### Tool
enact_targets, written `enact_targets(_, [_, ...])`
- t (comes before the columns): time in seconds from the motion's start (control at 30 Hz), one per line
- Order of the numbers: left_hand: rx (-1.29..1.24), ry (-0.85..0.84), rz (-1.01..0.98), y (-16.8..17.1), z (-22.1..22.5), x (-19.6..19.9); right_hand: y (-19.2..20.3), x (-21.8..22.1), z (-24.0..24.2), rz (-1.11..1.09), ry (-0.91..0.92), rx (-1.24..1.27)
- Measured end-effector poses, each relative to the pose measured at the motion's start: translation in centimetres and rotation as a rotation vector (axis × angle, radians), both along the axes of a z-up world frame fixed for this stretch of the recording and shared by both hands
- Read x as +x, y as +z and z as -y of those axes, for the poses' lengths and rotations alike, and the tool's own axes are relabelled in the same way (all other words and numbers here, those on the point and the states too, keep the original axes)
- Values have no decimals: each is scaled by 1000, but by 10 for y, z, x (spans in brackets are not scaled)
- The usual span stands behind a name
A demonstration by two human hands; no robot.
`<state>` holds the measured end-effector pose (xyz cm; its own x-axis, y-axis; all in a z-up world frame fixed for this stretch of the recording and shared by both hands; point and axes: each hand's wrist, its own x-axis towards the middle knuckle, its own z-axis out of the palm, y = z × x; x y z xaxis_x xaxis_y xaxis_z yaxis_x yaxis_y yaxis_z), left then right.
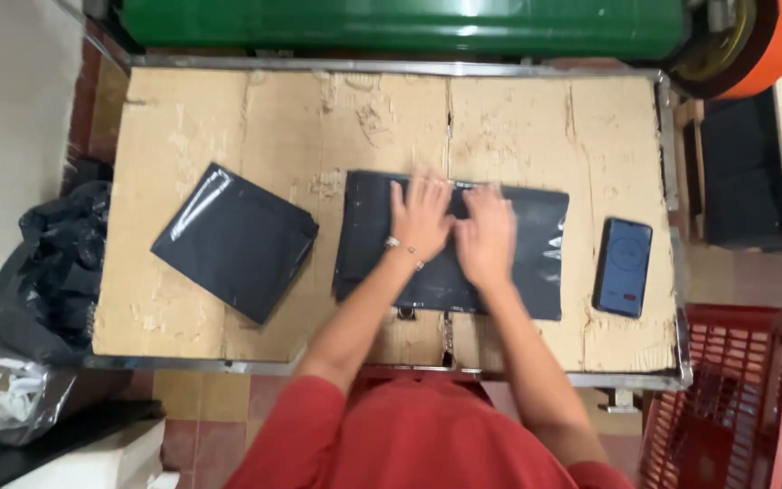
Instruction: Collect plastic bags from the machine conveyor, fold them neatly, and place them into a collection basket.
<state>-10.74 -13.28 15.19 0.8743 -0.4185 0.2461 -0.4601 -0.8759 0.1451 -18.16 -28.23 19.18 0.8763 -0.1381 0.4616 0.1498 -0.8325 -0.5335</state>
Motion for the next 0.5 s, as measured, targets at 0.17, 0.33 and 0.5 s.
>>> enact_targets(0.17, [2,-125,-160,4,-17,-18,-32,24,1,-84,64,-358])
enact_targets(0.33, [48,-211,-345,-2,-113,-48,-61,8,71,-296,-220,-528])
enact_targets(0.5, [23,-538,161,15,-163,-87,3,-49,-23,-379,171,-364])
